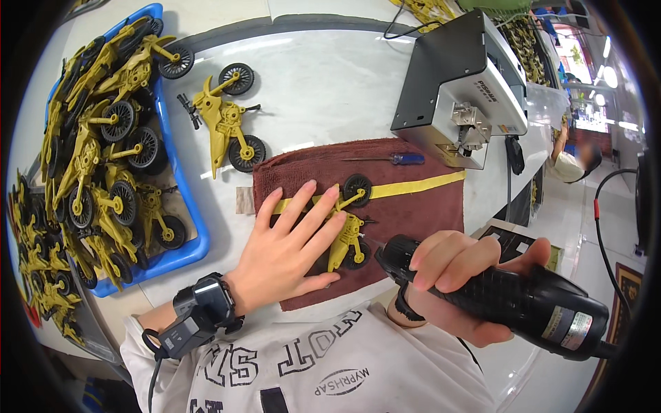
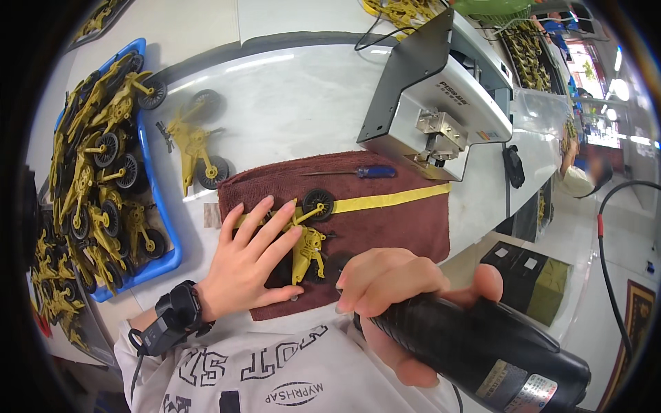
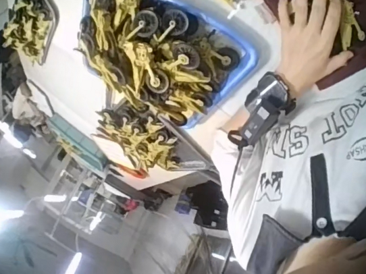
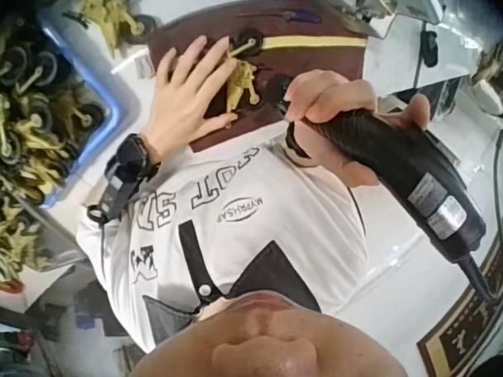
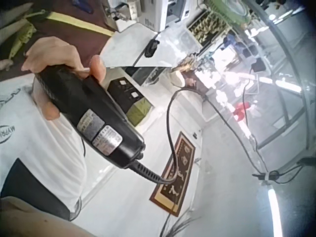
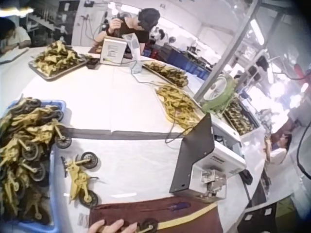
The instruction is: Assembling plastic toy motorcycles using a heat gun and a screwdriver at a workstation.
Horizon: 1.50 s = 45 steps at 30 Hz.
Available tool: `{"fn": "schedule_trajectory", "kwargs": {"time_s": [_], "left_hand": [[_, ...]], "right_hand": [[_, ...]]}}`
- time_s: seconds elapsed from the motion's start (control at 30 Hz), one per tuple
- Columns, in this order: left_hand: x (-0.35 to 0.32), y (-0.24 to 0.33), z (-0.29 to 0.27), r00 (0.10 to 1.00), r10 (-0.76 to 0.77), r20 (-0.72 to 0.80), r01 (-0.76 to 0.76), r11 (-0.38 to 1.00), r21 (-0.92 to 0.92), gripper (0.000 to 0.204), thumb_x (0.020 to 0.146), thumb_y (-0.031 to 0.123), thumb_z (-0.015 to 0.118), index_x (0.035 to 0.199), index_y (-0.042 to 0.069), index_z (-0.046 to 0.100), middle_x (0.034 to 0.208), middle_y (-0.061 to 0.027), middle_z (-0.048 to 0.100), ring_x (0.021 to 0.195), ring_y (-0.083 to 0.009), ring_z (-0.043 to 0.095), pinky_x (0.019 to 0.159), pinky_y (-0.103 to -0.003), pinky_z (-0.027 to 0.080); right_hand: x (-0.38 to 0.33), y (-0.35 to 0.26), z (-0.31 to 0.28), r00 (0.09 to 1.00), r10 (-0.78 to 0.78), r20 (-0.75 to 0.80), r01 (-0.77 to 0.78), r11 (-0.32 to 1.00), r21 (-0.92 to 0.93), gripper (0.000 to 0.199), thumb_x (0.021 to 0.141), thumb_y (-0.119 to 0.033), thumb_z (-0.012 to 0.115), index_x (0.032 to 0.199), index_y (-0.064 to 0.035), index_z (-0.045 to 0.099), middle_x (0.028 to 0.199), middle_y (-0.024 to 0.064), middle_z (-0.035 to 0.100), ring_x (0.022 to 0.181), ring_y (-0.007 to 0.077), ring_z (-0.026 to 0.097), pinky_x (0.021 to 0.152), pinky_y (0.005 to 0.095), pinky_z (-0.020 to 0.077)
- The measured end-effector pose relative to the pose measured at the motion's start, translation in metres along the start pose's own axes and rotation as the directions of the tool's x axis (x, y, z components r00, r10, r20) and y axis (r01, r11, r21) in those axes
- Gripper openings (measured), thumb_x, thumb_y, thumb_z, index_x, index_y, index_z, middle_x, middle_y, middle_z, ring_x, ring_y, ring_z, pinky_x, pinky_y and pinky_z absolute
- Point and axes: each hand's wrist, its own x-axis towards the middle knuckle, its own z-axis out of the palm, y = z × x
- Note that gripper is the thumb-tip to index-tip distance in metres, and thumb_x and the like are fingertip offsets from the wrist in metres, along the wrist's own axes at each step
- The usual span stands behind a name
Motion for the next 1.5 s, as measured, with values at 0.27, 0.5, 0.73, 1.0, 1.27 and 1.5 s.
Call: {"fn": "schedule_trajectory", "kwargs": {"time_s": [0.27, 0.5, 0.73, 1.0, 1.27, 1.5], "left_hand": [[0.000, -0.001, 0.000, 1.000, 0.013, -0.025, -0.013, 1.000, -0.017, 0.079, 0.064, 0.048, 0.072, 0.127, 0.007, 0.048, 0.142, -0.0134, 0.038, 0.131, -0.0326, 0.034, 0.104, -0.051, 0.021], [0.000, -0.004, 0.001, 1.000, -0.001, -0.022, 0.000, 0.999, -0.036, 0.077, 0.063, 0.046, 0.074, 0.125, 0.007, 0.048, 0.143, -0.0124, 0.038, 0.130, -0.0323, 0.035, 0.102, -0.050, 0.023], [0.001, -0.005, 0.003, 1.000, -0.004, -0.018, 0.003, 0.998, -0.057, 0.076, 0.063, 0.046, 0.075, 0.124, 0.008, 0.048, 0.143, -0.0110, 0.038, 0.130, -0.0323, 0.035, 0.101, -0.050, 0.024], [0.001, -0.006, 0.001, 1.000, 0.003, -0.007, -0.003, 0.999, -0.034, 0.077, 0.062, 0.047, 0.073, 0.125, 0.010, 0.049, 0.143, -0.0112, 0.037, 0.129, -0.0328, 0.035, 0.101, -0.051, 0.025], [0.001, -0.002, 0.003, 0.999, 0.017, 0.046, -0.021, 0.996, 0.088, 0.068, 0.064, 0.053, 0.068, 0.126, 0.029, 0.052, 0.145, -0.0133, 0.033, 0.127, -0.0354, 0.035, 0.100, -0.053, 0.025], [0.003, 0.000, 0.003, 0.999, 0.024, 0.043, -0.028, 0.994, 0.104, 0.064, 0.069, 0.055, 0.064, 0.125, 0.028, 0.054, 0.144, -0.0145, 0.033, 0.128, -0.0362, 0.033, 0.101, -0.052, 0.023]], "right_hand": [[-0.010, 0.019, -0.008, 0.979, 0.068, 0.193, -0.044, 0.991, -0.127, 0.079, 0.087, -0.051, 0.053, 0.143, -0.0136, 0.010, 0.084, 0.0184, 0.058, 0.060, 0.0281, 0.057, 0.057, 0.0401, 0.0493], [-0.011, 0.021, -0.008, 0.996, 0.005, 0.089, 0.002, 0.997, -0.081, 0.084, 0.087, -0.050, 0.055, 0.143, -0.0147, 0.003, 0.083, 0.0185, 0.057, 0.056, 0.0276, 0.056, 0.053, 0.0397, 0.0499], [-0.008, 0.010, -0.003, 0.999, -0.033, -0.011, 0.032, 0.998, -0.057, 0.086, 0.087, -0.051, 0.053, 0.144, -0.0137, 0.001, 0.080, 0.0187, 0.057, 0.055, 0.0285, 0.056, 0.052, 0.0386, 0.0501], [-0.019, 0.015, -0.019, 0.970, 0.150, 0.190, -0.143, 0.988, -0.055, 0.088, 0.075, -0.029, 0.076, 0.138, -0.0222, 0.015, 0.094, 0.0216, 0.060, 0.073, 0.0308, 0.061, 0.065, 0.0481, 0.0474], [-0.011, 0.017, -0.022, 0.930, 0.280, 0.236, -0.294, 0.956, 0.023, 0.070, 0.074, -0.016, 0.078, 0.128, -0.0132, 0.033, 0.095, 0.0193, 0.060, 0.079, 0.0318, 0.059, 0.071, 0.0455, 0.0466], [0.082, -0.021, -0.053, 0.883, -0.382, -0.274, 0.223, 0.853, -0.472, 0.069, 0.084, -0.063, 0.046, 0.130, -0.0122, 0.039, 0.062, 0.0066, 0.047, 0.046, 0.0165, 0.043, 0.047, 0.0310, 0.0409]]}}
